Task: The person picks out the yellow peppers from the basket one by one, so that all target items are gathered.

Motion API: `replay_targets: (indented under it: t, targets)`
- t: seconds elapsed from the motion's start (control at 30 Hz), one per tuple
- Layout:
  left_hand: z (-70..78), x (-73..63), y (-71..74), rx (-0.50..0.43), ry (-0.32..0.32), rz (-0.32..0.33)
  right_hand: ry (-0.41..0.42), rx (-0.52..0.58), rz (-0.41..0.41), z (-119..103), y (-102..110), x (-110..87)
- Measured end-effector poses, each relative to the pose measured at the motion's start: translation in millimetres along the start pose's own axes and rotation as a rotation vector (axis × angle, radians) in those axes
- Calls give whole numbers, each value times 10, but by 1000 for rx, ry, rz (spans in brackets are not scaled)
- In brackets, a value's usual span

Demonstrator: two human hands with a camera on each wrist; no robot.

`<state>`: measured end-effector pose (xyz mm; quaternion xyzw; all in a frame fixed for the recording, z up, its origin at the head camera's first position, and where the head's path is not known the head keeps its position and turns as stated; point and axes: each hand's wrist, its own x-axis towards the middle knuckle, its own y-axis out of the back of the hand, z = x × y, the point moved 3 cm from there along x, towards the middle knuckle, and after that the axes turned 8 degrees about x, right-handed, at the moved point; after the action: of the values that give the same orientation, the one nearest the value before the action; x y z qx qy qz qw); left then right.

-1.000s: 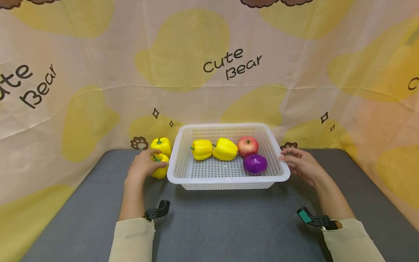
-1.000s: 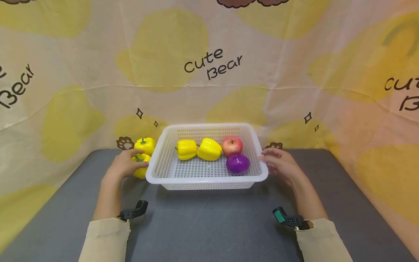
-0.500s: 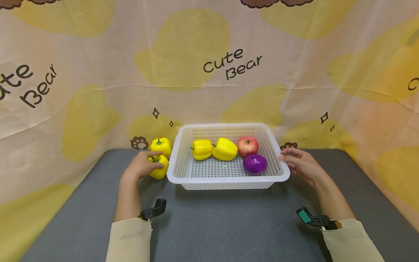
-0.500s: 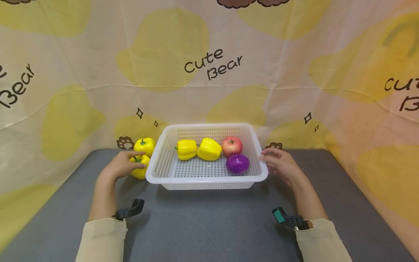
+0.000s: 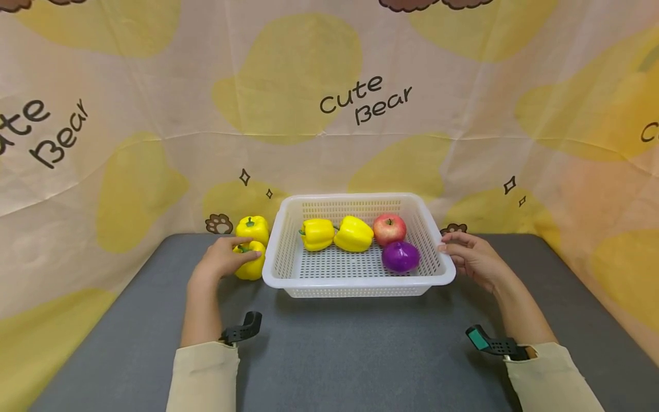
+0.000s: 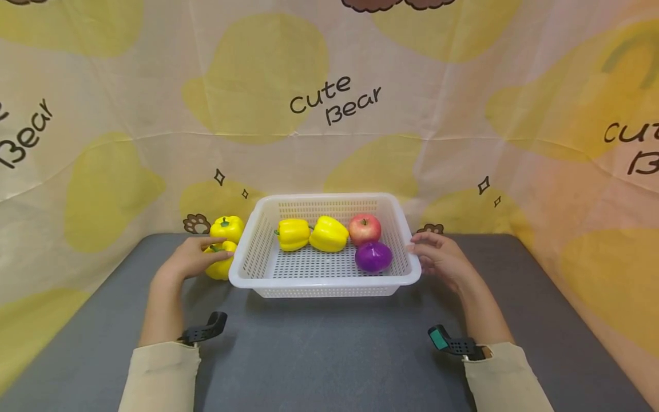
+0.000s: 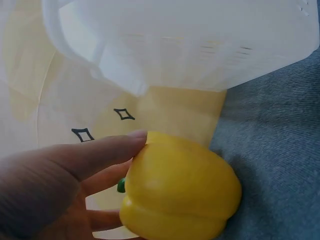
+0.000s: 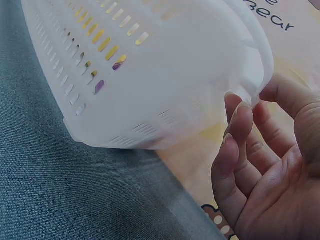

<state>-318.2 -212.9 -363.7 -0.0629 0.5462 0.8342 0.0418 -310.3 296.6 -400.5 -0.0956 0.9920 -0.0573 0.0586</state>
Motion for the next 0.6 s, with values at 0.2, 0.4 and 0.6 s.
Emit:
replay_targets:
  t: [0.2,0.4,0.6]
  targets:
    - [-10,-13,6,-6,-26,-46,-1,10,3,6,8,7]
    - [33,-1,-3,-8,-11,-6,-3,25,-6,18,16,16]
    - [44,-8,-1,-15,11,1,-4,21,-5,18,16,18]
